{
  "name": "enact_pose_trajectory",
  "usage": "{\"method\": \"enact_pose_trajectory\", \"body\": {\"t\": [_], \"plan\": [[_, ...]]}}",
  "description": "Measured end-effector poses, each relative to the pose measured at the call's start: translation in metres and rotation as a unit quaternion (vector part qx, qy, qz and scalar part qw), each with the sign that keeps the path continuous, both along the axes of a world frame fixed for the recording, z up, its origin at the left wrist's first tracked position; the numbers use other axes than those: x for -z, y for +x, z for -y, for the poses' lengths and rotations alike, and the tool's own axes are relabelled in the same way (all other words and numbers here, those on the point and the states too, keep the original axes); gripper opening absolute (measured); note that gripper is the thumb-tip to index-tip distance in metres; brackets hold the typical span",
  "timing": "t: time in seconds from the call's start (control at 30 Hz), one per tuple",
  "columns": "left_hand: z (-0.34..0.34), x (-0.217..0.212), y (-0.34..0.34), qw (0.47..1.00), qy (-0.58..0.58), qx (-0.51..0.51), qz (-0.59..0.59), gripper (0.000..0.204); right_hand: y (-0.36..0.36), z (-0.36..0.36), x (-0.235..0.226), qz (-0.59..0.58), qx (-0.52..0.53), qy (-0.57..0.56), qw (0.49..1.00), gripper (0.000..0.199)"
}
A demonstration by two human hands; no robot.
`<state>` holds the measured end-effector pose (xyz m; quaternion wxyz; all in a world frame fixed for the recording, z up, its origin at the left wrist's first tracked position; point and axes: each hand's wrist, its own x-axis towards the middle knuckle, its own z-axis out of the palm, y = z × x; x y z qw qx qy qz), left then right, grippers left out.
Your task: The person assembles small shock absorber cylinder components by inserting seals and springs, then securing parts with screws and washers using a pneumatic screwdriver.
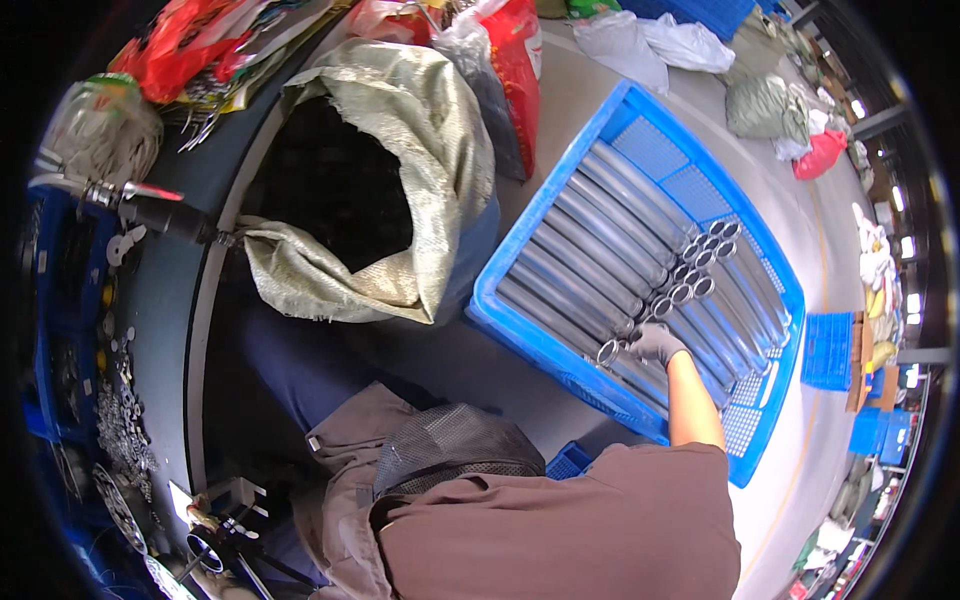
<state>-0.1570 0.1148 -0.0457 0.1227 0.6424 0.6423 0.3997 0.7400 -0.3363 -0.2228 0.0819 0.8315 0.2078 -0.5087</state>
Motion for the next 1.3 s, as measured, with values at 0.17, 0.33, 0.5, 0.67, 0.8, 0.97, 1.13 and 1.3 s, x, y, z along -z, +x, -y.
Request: {"method": "enact_pose_trajectory", "body": {"t": [0.17,0.33,0.5,0.67,0.8,0.97,1.13,1.3], "plan": [[0.109,-0.017,0.131,0.999,-0.032,-0.006,0.021,0.049,-0.049,0.047,-0.012,0.083,-0.103,-0.083,0.988,0.059],[0.13,-0.029,0.134,0.994,-0.035,-0.074,0.073,0.045,-0.018,0.03,-0.03,0.243,0.118,0.178,0.946,0.067],[0.138,-0.046,0.156,0.973,-0.022,-0.185,0.137,0.043,0.04,-0.124,-0.193,0.047,0.387,0.581,0.715,0.041],[0.163,-0.04,0.148,0.986,0.02,-0.032,0.162,0.073,-0.1,-0.268,-0.37,-0.352,0.184,0.755,0.522,0.058],[0.131,-0.038,0.152,0.99,0.09,0.099,-0.05,0.086,-0.24,-0.331,-0.352,-0.29,-0.082,0.714,0.632,0.081],[0.147,-0.003,0.141,0.996,0.075,0.038,-0.002,0.1,-0.461,-0.389,-0.449,-0.59,-0.107,0.671,0.436,0.075],[0.136,-0.006,0.154,0.997,0.065,0.043,0.028,0.099,-0.597,-0.43,-0.448,-0.583,-0.265,0.61,0.467,0.055],[0.132,-0.008,0.156,0.997,0.047,0.043,0.042,0.094,-0.623,-0.427,-0.389,-0.577,-0.317,0.415,0.628,0.054]]}}
